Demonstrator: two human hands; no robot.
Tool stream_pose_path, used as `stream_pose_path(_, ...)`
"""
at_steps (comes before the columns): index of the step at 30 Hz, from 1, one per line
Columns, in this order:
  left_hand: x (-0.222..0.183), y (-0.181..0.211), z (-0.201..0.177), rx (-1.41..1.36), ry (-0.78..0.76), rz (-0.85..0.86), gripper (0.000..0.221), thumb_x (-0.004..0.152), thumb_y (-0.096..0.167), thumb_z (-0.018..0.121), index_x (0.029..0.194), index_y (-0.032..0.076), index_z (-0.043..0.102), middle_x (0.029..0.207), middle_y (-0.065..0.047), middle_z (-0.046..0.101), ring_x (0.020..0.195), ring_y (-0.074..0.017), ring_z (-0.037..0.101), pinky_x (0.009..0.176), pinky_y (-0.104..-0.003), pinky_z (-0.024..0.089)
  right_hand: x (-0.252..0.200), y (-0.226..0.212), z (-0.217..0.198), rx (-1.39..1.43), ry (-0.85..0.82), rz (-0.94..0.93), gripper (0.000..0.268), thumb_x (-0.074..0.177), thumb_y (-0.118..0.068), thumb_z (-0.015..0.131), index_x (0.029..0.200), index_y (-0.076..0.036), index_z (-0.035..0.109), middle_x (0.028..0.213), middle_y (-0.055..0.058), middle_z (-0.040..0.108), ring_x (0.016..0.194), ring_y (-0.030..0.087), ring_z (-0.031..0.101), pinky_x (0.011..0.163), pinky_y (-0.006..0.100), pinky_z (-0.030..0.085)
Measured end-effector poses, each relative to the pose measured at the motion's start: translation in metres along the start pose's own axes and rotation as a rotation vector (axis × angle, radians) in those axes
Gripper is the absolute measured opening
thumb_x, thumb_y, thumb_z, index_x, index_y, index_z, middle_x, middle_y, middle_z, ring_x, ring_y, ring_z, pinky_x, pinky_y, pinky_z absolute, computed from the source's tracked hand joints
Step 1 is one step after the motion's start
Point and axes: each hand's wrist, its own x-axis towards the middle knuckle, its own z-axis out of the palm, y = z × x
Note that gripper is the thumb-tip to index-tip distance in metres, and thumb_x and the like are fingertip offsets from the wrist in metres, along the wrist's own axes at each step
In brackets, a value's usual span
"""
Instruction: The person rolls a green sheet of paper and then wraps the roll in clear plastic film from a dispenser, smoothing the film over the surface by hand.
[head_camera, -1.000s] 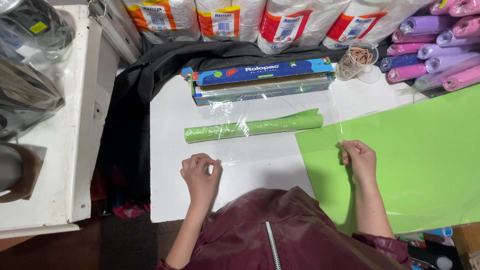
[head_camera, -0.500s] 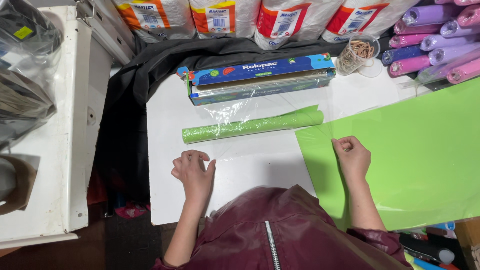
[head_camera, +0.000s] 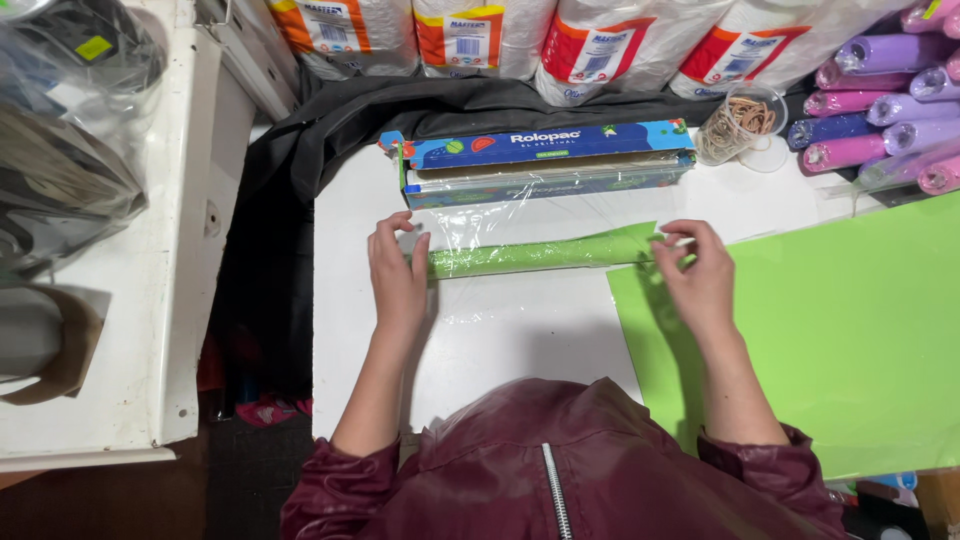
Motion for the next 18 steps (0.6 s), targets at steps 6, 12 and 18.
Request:
stream_pose_path(6, 0.024, -0.021, 0.04, 0.026, -0.031, -0.068, 0.017, 0.105, 0.013, 0.067, 0.107, 0.013, 0.05, 0.102, -0.009, 0.071, 0.107, -0.0314, 0.066, 0.095, -0.048, 0.049, 0.037, -0.078, 0.096, 0.19, -0.317, -0.203, 0.024, 0.093, -0.009, 0.078, 0.115, -0.015, 0.075, 0.102, 0.003, 0.073, 0.091, 0.021, 0.073, 0.073, 0.031, 0.058)
stream_pose_path(12, 0.021, -0.046, 0.053, 0.008, 0.049, 0.063, 0.019, 0.102, 0.01, 0.071, 0.102, 0.012, 0.052, 0.08, -0.005, 0.057, 0.086, -0.0269, 0.059, 0.083, -0.042, 0.05, 0.063, -0.152, 0.173, 0.248, -0.304, -0.627, 0.016, 0.102, -0.009, 0.073, 0.114, -0.016, 0.08, 0.106, 0.004, 0.078, 0.103, 0.024, 0.074, 0.092, 0.035, 0.057)
stream_pose_path(18, 0.023, -0.059, 0.06, 0.007, 0.039, 0.052, 0.018, 0.099, 0.003, 0.07, 0.104, 0.012, 0.055, 0.082, -0.005, 0.058, 0.087, -0.0259, 0.058, 0.083, -0.041, 0.05, 0.072, -0.165, 0.241, -0.007, -0.244, -0.938, 0.014, 0.099, -0.017, 0.072, 0.111, -0.015, 0.079, 0.118, -0.001, 0.077, 0.113, 0.018, 0.067, 0.092, 0.03, 0.053)
